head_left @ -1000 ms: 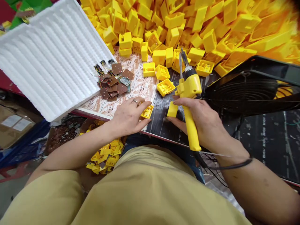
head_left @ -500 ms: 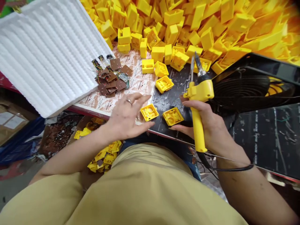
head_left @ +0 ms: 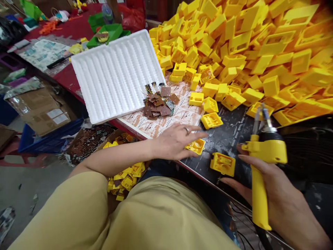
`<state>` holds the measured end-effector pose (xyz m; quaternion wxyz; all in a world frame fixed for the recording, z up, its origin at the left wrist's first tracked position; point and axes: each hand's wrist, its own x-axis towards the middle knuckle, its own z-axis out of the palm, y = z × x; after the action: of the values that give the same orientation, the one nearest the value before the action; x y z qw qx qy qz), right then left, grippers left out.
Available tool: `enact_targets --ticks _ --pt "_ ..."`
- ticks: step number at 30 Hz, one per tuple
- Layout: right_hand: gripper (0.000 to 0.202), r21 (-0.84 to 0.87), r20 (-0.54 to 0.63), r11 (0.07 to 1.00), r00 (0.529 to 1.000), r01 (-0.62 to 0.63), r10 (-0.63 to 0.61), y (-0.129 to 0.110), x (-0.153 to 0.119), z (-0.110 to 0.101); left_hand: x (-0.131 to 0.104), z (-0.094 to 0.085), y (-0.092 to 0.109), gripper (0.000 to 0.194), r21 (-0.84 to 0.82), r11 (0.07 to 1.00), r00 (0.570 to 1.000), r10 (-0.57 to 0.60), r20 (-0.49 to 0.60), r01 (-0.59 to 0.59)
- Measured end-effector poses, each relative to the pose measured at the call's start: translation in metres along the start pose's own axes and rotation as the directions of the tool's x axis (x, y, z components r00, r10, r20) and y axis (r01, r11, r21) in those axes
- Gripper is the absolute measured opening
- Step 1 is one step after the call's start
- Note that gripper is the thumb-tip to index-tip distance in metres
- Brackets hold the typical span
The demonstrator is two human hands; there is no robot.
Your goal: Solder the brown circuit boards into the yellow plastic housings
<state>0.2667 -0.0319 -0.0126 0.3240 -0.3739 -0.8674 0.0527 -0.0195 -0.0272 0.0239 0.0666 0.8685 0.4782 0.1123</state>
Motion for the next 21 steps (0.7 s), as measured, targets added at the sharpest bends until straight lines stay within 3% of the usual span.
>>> enact_targets --ticks 2,5,7,9,12,15,17,19,21 --pt "0.066 -0.156 -0.036 0.988 0.999 -0.001 -0.005 -0.007 0.003 0.001 0.011 -0.023 -0.025 0.035 0.119 0.984 0.989 -0.123 -0.086 0.133" --pt "0.066 -0.291 -0.059 0.956 0.998 0.019 -0.038 -0.019 0.008 0.011 0.031 -0.059 -0.089 0.026 0.203 0.938 0.954 -0.250 -0.168 0.282" --pt "0.059 -0.197 -0.045 0.980 0.998 0.027 -0.037 -0.022 0.010 0.017 0.041 -0.070 -0.132 0.017 0.317 0.895 0.950 -0.303 -0.079 0.312" --pt "0.057 -0.056 -0.012 0.998 0.999 0.039 -0.040 -0.022 0.011 0.018 0.046 -0.068 -0.160 0.029 0.327 0.889 0.943 -0.332 -0.023 0.321" --pt "0.062 0.017 0.021 0.997 0.997 0.070 -0.070 -0.019 0.012 0.014 0.049 -0.052 -0.169 0.051 0.283 0.912 0.953 -0.300 -0.032 0.296" --pt "0.070 0.008 -0.017 0.999 0.999 0.039 -0.039 -0.018 0.013 0.009 0.051 -0.046 -0.161 0.056 0.197 0.933 0.953 -0.300 -0.043 0.302" --pt "0.078 0.008 -0.064 1.000 0.998 0.003 -0.003 -0.019 0.013 0.008 0.052 -0.055 -0.158 0.059 0.048 0.936 0.935 -0.345 -0.080 0.349" --pt "0.085 0.026 -0.123 1.000 0.992 -0.013 0.016 -0.020 0.011 0.006 0.053 -0.072 -0.157 0.064 -0.208 0.905 0.896 -0.407 -0.178 0.370" --pt "0.080 0.064 -0.191 0.997 0.980 -0.041 0.053 -0.022 0.008 0.005 0.054 -0.091 -0.155 0.060 -0.457 0.846 0.846 -0.439 -0.304 0.274"
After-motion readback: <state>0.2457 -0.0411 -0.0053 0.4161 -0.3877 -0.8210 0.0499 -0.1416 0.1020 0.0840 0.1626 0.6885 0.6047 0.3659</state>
